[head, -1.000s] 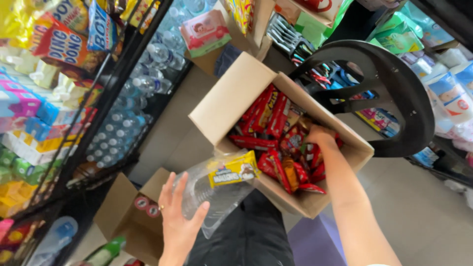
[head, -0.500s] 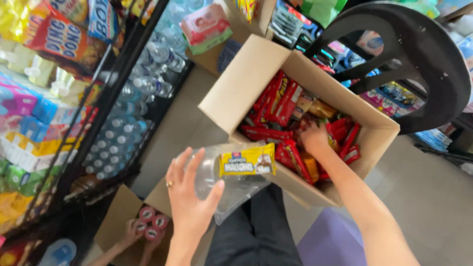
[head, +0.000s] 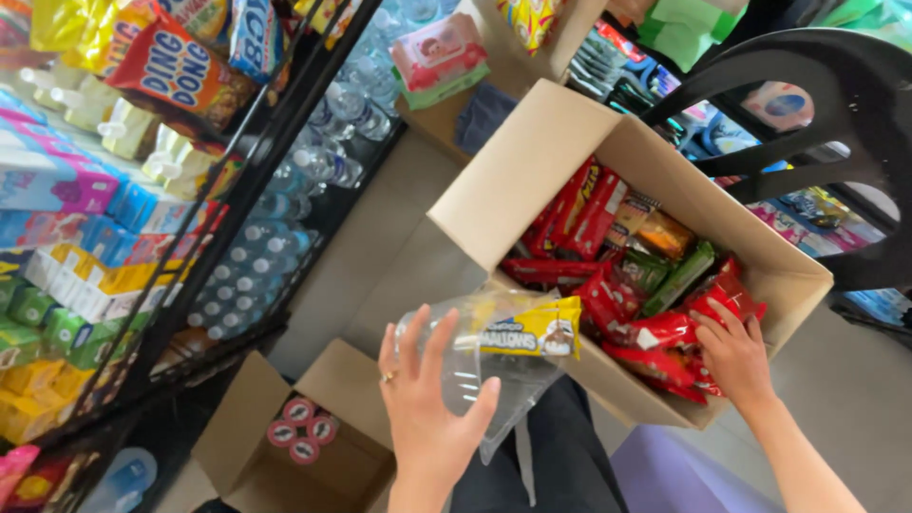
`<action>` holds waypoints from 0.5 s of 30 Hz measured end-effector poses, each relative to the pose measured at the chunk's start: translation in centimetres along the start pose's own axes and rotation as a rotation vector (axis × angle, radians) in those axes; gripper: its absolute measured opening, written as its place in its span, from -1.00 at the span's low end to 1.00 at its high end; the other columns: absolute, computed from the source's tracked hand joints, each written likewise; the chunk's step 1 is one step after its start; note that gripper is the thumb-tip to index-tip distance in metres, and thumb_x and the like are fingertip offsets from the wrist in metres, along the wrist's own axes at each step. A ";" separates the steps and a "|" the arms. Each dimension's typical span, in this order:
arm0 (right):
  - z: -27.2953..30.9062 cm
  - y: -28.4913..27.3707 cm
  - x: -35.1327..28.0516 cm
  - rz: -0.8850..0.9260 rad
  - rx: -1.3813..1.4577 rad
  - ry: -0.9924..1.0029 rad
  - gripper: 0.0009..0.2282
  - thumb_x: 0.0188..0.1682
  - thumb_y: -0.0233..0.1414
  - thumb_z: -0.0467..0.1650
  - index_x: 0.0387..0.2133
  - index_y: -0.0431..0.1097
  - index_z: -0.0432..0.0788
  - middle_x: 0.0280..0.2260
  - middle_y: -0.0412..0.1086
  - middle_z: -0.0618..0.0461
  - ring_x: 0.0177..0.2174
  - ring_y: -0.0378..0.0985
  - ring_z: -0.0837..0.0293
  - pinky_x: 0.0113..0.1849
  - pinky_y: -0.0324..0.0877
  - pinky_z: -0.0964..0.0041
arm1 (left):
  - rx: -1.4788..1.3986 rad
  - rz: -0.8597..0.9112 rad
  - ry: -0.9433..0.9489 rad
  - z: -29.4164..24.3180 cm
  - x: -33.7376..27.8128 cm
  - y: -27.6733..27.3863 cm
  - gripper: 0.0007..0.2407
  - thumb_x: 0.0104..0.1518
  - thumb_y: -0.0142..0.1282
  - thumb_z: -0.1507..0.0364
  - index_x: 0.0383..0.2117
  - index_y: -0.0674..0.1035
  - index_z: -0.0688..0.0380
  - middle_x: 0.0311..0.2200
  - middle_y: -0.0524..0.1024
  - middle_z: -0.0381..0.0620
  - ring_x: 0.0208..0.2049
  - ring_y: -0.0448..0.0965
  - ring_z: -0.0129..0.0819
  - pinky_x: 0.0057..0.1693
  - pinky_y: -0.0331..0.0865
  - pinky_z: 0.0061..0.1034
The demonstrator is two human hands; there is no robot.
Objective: The person removes stacks of packaged snacks from a cardboard box and places them onto a store shelf. They handle multiple snack packages, arranging them in a blue tray and on the shelf surface.
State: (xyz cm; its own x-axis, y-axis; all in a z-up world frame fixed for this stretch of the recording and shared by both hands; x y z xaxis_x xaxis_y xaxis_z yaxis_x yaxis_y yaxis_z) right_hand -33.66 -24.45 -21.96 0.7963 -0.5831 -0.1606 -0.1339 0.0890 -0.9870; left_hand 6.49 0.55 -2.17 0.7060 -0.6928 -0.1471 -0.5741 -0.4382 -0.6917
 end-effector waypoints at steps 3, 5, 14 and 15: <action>-0.3 0.5 -0.6 -0.043 0.102 0.013 -0.77 -0.31 0.10 -0.56 -0.34 0.35 -0.17 0.03 0.47 0.10 0.16 0.38 0.02 0.12 0.27 -0.23 | -0.020 -0.008 -0.002 0.4 -0.3 0.2 -0.34 -0.20 0.38 0.31 0.19 0.44 -0.05 0.28 0.26 -0.04 0.35 0.07 0.20 0.33 0.03 0.00; -1.3 1.6 -1.1 -0.141 0.218 0.081 -0.76 -0.23 0.07 -0.56 -0.27 0.33 -0.15 0.02 0.46 0.07 0.12 0.39 0.02 0.14 0.29 -0.15 | -0.024 -0.009 -0.008 0.1 -0.4 0.4 -0.34 -0.20 0.38 0.31 0.19 0.44 -0.04 0.28 0.26 -0.04 0.35 0.07 0.20 0.34 0.03 0.00; -1.1 2.3 -0.9 -0.315 0.322 0.367 -0.79 -0.03 0.19 -0.50 -0.11 0.50 -0.13 -0.22 0.49 -0.02 -0.09 0.49 0.00 0.18 0.18 -0.04 | -0.033 -0.012 -0.008 1.5 -2.1 0.3 -0.34 -0.18 0.33 0.33 0.20 0.42 0.06 0.31 0.24 0.01 0.37 0.07 0.17 0.39 -0.02 -0.03; -1.2 2.2 -0.9 -0.332 0.399 0.408 -0.81 0.01 0.22 -0.45 -0.12 0.50 -0.15 -0.25 0.48 -0.05 -0.13 0.49 -0.05 0.19 0.18 -0.04 | -0.034 -0.010 -0.008 1.8 -2.3 0.4 -0.34 -0.17 0.33 0.33 0.21 0.41 0.09 0.31 0.24 0.03 0.38 0.07 0.15 0.41 -0.04 -0.03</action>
Point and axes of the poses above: each hand's wrist, its own x-axis towards the middle knuckle, its own y-axis out of the palm, z = x × y, the point moved 2 cm from there along x, towards the middle knuckle
